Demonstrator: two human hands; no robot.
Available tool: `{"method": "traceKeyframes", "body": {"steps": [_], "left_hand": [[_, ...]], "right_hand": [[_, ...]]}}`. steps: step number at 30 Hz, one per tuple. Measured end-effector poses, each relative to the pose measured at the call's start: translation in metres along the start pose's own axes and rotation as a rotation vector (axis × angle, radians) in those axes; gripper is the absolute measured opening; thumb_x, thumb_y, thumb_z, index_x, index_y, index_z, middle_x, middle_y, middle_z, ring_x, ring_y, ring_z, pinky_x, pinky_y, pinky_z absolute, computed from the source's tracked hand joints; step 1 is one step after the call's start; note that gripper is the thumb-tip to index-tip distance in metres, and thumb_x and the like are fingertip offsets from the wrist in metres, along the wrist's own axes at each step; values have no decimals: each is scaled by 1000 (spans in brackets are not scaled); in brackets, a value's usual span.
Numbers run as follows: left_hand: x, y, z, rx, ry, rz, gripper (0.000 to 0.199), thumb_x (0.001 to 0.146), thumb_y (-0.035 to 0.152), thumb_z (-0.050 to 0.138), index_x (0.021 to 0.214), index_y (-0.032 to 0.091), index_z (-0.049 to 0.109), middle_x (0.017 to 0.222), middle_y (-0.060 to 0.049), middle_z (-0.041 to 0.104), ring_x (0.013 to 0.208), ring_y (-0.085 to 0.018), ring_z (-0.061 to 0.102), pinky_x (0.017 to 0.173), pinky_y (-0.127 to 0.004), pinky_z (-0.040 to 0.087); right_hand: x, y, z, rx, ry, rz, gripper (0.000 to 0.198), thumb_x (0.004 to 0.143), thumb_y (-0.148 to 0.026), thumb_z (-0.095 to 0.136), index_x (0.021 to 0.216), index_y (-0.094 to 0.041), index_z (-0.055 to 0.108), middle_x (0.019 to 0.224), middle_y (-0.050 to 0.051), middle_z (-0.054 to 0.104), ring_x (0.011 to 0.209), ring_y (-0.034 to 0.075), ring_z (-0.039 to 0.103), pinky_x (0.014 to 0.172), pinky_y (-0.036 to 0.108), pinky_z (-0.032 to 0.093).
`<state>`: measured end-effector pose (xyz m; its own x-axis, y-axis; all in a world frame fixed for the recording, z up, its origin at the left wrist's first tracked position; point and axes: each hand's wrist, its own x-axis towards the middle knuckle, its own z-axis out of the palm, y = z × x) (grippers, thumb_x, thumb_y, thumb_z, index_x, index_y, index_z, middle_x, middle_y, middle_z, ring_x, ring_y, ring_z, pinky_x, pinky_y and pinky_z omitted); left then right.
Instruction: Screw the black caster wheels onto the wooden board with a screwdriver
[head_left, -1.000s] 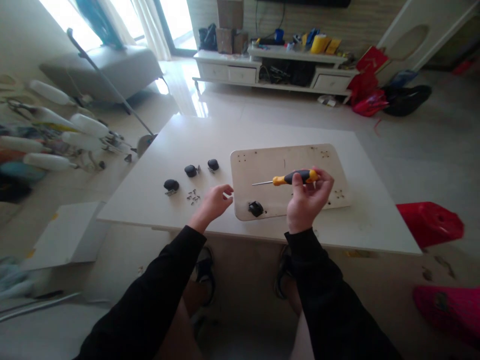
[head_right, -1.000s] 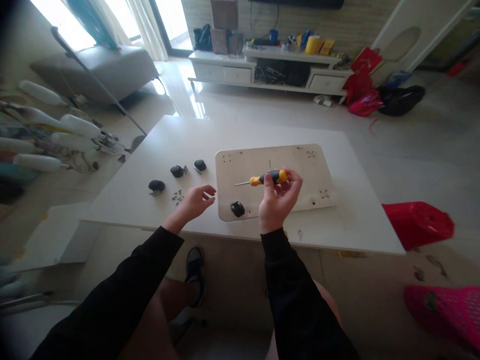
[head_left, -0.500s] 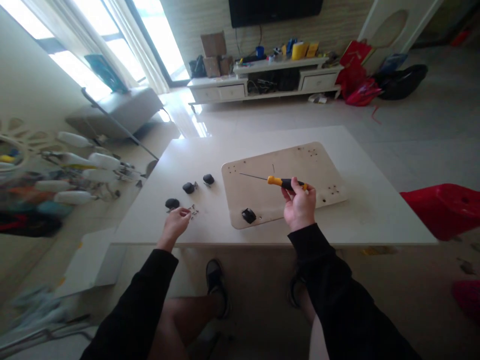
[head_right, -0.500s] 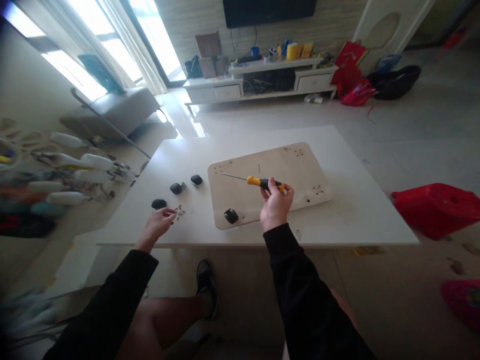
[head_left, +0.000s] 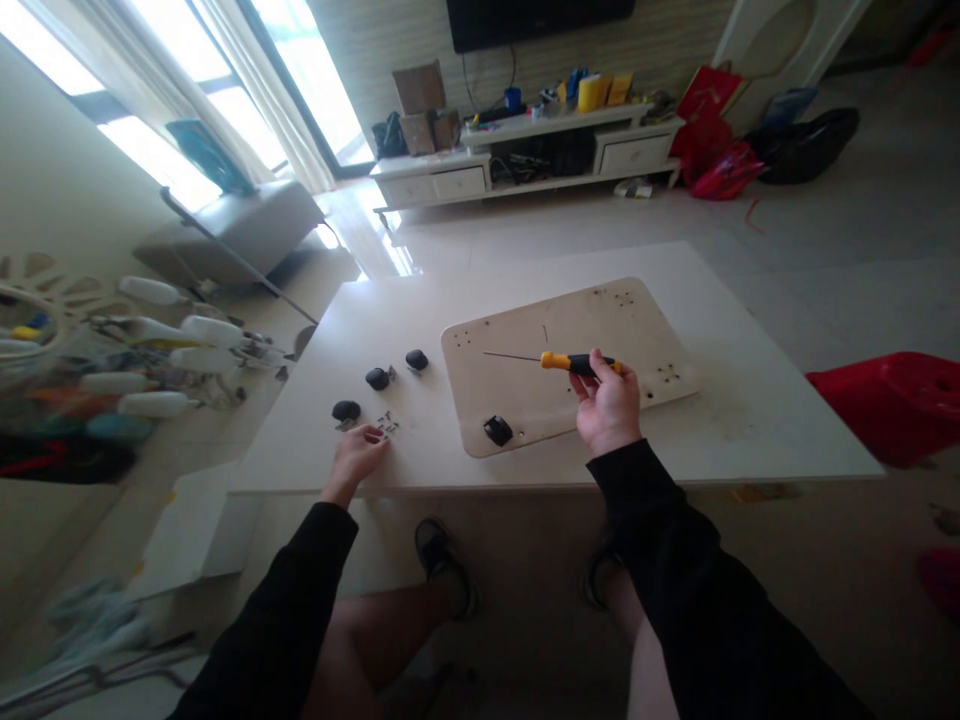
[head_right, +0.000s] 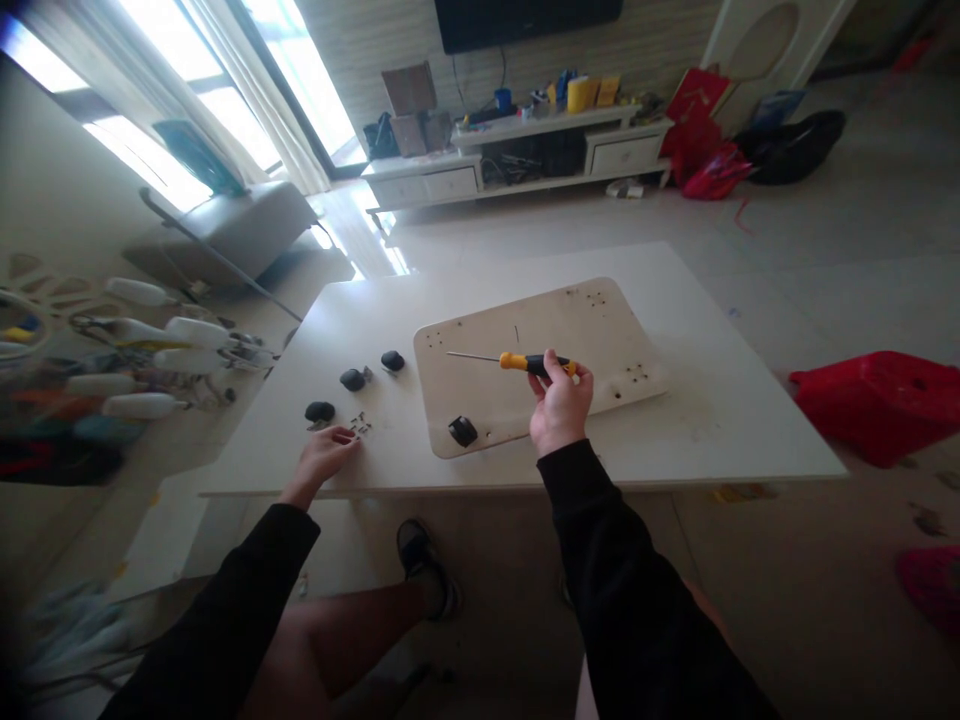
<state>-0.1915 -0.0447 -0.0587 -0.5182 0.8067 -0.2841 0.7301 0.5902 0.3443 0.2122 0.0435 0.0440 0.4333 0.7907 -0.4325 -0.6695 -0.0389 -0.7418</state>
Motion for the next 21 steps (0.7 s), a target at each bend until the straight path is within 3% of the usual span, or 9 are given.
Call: {"method": "traceKeyframes", "body": {"steps": [7, 10, 14, 17, 21], "left_hand": [[-1, 12, 5, 28, 6, 44, 17, 81, 24, 65, 89, 17, 78, 92, -10, 82, 84, -23, 75, 68, -27, 48], [-3, 15, 3, 29, 14, 71, 13, 79, 23, 66, 85, 19, 77, 90, -10, 81, 83, -24, 74, 68, -28, 47], [-6, 27, 1, -1, 44, 93, 21, 80, 32, 69, 95, 19, 76, 92, -10, 80, 82, -25, 73, 68, -30, 47], [-11, 50, 8, -256, 13, 144, 34, 80, 46, 69, 97, 17, 74, 92, -11, 78, 80, -25, 72, 69, -31, 50], [-23, 95, 29, -775, -217, 164, 62, 69, 66, 79, 102, 14, 71, 104, -14, 76, 90, -25, 73, 75, -34, 57]], "right_hand": [[-4, 1, 2, 10, 25, 42, 39, 81, -22, 82, 96, -26, 47, 88, -6, 68, 78, 12, 70, 76, 27, 59], [-5, -3, 0, 17, 38, 39, 38, 81, -25, 83, 96, -25, 48, 90, -6, 69, 79, 11, 70, 77, 26, 58], [-5, -12, -3, 22, 51, 60, 28, 88, -32, 77, 97, -25, 52, 88, -6, 66, 76, 8, 66, 72, 21, 55], [-6, -16, -4, -9, 69, 88, 20, 92, -34, 72, 96, -24, 54, 86, -6, 64, 73, 7, 63, 66, 20, 52], [-8, -12, -7, -58, 67, 138, 7, 98, -30, 58, 97, -23, 55, 85, -5, 64, 70, 8, 63, 67, 23, 57]]}}
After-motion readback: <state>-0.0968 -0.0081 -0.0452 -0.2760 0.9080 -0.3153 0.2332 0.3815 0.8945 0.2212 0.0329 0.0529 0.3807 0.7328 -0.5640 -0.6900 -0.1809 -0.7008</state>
